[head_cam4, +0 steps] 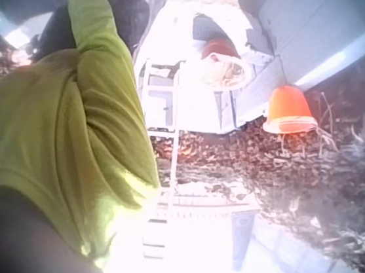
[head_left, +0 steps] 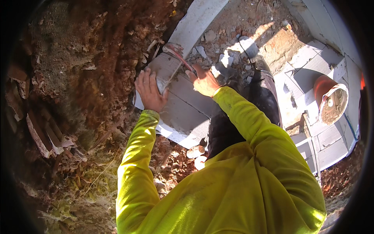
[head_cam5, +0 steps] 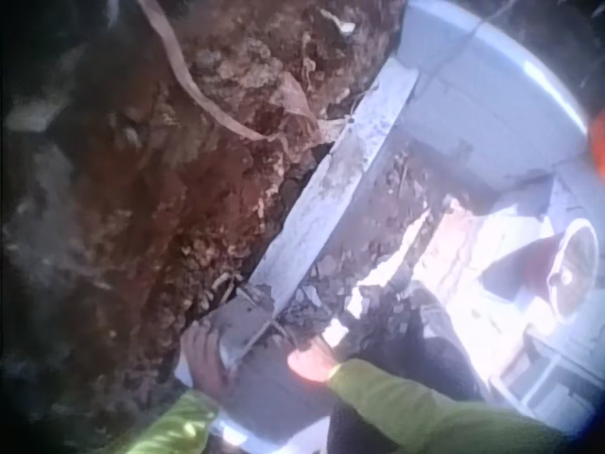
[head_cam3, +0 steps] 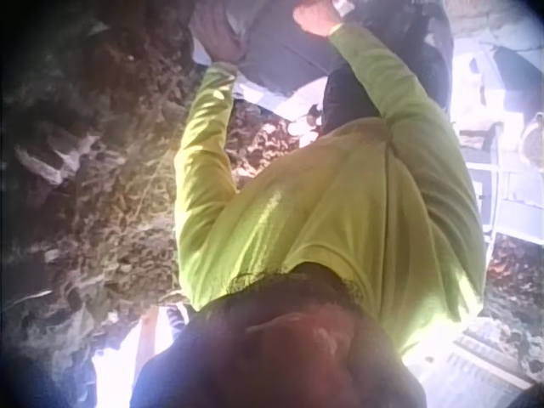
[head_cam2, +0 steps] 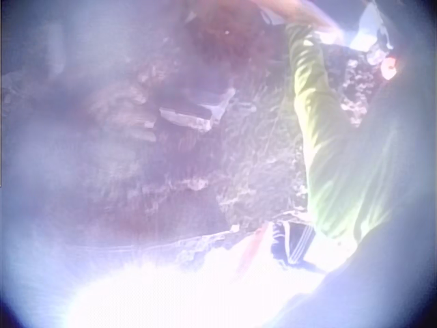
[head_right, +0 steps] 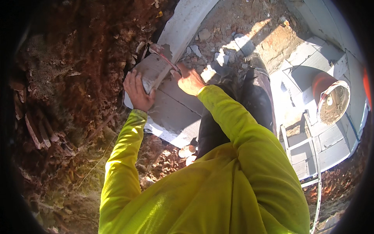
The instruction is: The person is laying white rectangular stones into a dug-out ground area. They use a hammer to break larger stones into smaller pieces and a trowel to apply a grey mixture from a bucket onto the ground. The person places the stones into the prepared area, adjusting them by hand to fit the space.
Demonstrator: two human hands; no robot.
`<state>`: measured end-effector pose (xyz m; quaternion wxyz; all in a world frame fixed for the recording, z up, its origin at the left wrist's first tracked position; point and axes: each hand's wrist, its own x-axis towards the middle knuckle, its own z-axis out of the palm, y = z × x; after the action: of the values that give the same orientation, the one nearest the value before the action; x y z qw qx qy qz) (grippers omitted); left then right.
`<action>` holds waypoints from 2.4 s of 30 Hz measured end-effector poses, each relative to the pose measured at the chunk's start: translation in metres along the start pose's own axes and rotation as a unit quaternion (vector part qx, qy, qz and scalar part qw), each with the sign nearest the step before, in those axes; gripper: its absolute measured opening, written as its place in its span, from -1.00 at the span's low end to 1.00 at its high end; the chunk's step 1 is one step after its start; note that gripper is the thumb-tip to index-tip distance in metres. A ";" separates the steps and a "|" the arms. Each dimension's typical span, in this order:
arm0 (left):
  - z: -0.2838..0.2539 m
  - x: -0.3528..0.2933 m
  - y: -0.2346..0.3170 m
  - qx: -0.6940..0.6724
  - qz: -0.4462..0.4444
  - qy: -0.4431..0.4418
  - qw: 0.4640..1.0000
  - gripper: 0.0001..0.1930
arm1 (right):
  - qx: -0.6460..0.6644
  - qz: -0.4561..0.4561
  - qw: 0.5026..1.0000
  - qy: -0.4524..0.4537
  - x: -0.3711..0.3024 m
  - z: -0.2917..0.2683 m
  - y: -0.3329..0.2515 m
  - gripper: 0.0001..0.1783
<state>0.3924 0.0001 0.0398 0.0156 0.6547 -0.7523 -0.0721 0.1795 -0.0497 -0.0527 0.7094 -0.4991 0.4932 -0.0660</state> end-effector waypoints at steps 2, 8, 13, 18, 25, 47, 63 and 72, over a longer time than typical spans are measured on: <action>0.000 0.000 0.001 -0.006 -0.002 0.000 1.000 -0.25 | 0.008 -0.114 0.984 0.138 -0.010 0.012 -0.004 -0.67; -0.003 0.003 0.002 -0.006 -0.006 -0.010 1.000 -0.22 | -0.128 -0.086 0.987 -0.038 0.011 0.008 0.033 -0.68; -0.003 0.000 0.002 -0.006 -0.008 -0.008 1.000 -0.23 | 0.013 -0.109 0.979 0.169 -0.004 0.032 0.013 -0.69; -0.004 0.003 0.002 -0.003 -0.013 -0.004 1.000 -0.23 | -0.009 -0.049 0.992 0.114 0.005 0.029 0.017 -0.65; -0.003 0.000 0.004 0.001 -0.021 -0.013 1.000 -0.23 | -0.066 -0.043 0.995 0.068 0.009 0.020 0.019 -0.67; -0.040 -0.004 0.011 0.028 -0.080 -0.125 0.989 0.09 | -0.092 0.140 0.932 0.321 -0.266 -0.287 -0.009 -0.64; -0.025 -0.016 0.146 -0.043 -0.158 -0.056 0.985 -0.13 | -0.227 0.007 0.627 0.746 -0.435 -0.424 0.017 -0.47; -0.034 0.012 0.146 -0.064 -0.218 -0.116 0.967 -0.16 | -0.060 0.135 0.554 0.819 -0.451 -0.640 0.101 -0.58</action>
<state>0.2514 0.0050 0.0914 -0.0456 0.7880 -0.5815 -0.1972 -0.5785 -0.1473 0.1457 -0.0320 -0.1983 0.9259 -0.3199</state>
